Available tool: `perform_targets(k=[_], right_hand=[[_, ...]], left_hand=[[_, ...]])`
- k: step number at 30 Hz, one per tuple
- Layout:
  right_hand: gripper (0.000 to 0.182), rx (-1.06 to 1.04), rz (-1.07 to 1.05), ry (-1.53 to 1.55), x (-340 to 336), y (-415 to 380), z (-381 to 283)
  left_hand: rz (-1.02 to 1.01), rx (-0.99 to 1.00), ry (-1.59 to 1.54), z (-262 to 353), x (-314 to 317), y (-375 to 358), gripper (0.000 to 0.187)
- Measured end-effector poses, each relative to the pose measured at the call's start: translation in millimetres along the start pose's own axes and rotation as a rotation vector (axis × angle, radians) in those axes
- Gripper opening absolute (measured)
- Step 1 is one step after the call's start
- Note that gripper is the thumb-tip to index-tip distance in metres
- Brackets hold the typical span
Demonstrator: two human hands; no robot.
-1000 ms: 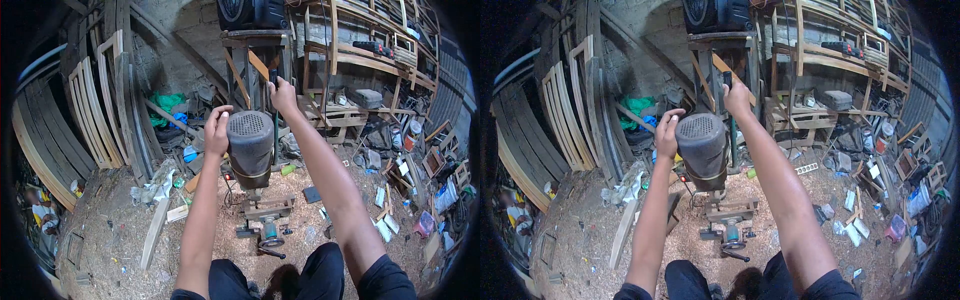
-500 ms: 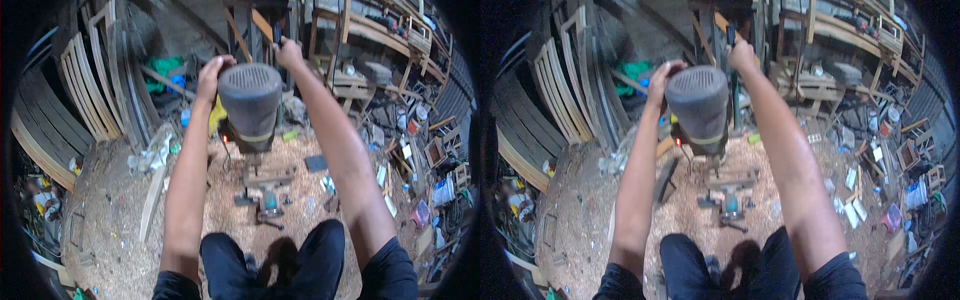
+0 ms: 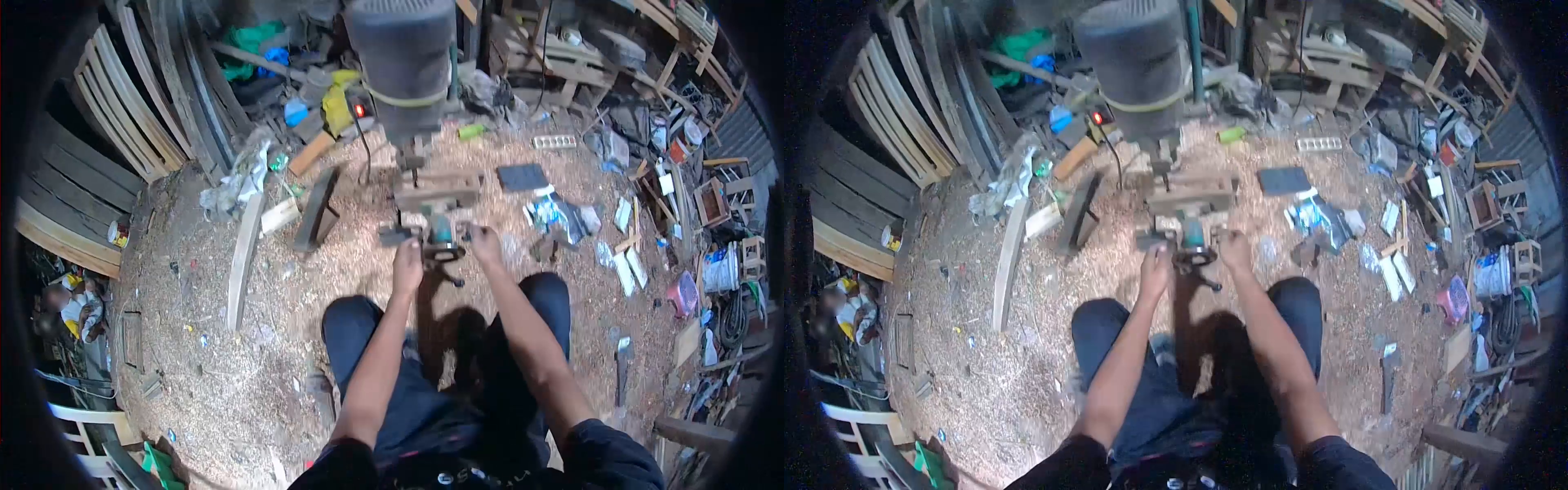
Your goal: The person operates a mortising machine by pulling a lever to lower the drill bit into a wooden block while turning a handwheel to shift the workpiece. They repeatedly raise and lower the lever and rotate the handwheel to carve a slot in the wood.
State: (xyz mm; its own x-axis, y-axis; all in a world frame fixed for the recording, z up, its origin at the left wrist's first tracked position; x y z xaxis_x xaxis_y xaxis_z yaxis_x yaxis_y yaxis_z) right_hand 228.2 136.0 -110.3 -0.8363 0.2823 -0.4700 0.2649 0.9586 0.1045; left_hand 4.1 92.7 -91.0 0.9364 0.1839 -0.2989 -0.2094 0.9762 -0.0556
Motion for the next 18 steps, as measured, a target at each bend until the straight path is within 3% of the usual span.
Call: perform_targets(k=[2, 4, 6, 8, 9, 13, 16, 17, 18], right_hand=[[0.048, -0.146, -0.119, -0.029, 16.6, -35.7, -12.4], [0.048, -0.205, -0.093, -0.071, 30.2, -51.8, -10.0], [0.049, -0.096, -0.133, 0.083, 35.9, -55.8, 11.0], [0.05, 0.005, -0.214, 0.204, 40.4, -46.8, 28.3], [0.055, -0.012, -0.213, 0.221, 36.9, -47.4, 25.1], [0.064, 0.29, -0.26, 0.462, 34.9, -51.6, 11.5], [0.064, 0.465, -0.113, 0.328, 59.1, -50.9, 124.3], [0.063, 0.563, -0.182, 0.208, 41.0, -59.4, 100.7], [0.063, 0.546, -0.124, 0.148, 44.8, -60.2, 119.5]], left_hand=[[-0.127, -0.042, 0.064, -1.1, 11.0, -10.7, 0.038], [-0.159, 0.025, 0.019, -21.6, 25.7, -9.6, 0.036], [-0.2, -0.08, -0.046, -24.9, 29.2, -6.7, 0.039], [-0.181, -0.165, 0.112, -20.9, 31.9, -4.0, 0.044], [-0.203, -0.197, 0.127, -21.8, 32.5, -2.5, 0.044], [-0.225, -0.268, 0.119, -21.2, 34.8, 4.4, 0.052], [-0.142, -0.176, 0.037, -22.0, 40.4, 5.9, 0.057], [-0.251, -0.34, 0.139, -18.9, 35.3, 5.5, 0.056], [-0.201, -0.234, 0.138, -26.2, 37.7, 7.7, 0.055]])
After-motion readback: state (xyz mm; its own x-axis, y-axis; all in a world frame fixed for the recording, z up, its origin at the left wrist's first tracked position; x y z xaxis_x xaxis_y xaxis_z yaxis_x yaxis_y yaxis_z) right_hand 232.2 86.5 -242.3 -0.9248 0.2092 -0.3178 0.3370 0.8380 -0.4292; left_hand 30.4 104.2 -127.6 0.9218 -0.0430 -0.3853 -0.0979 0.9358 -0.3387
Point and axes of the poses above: each hand's wrist, its own y-axis towards the middle knuckle, its own x-axis out of the palm, z = x × y, the point moved 3 cm from there along y, towards the middle knuckle, and after that the axes turned 11 degrees about -x, right-handed, at the moved point
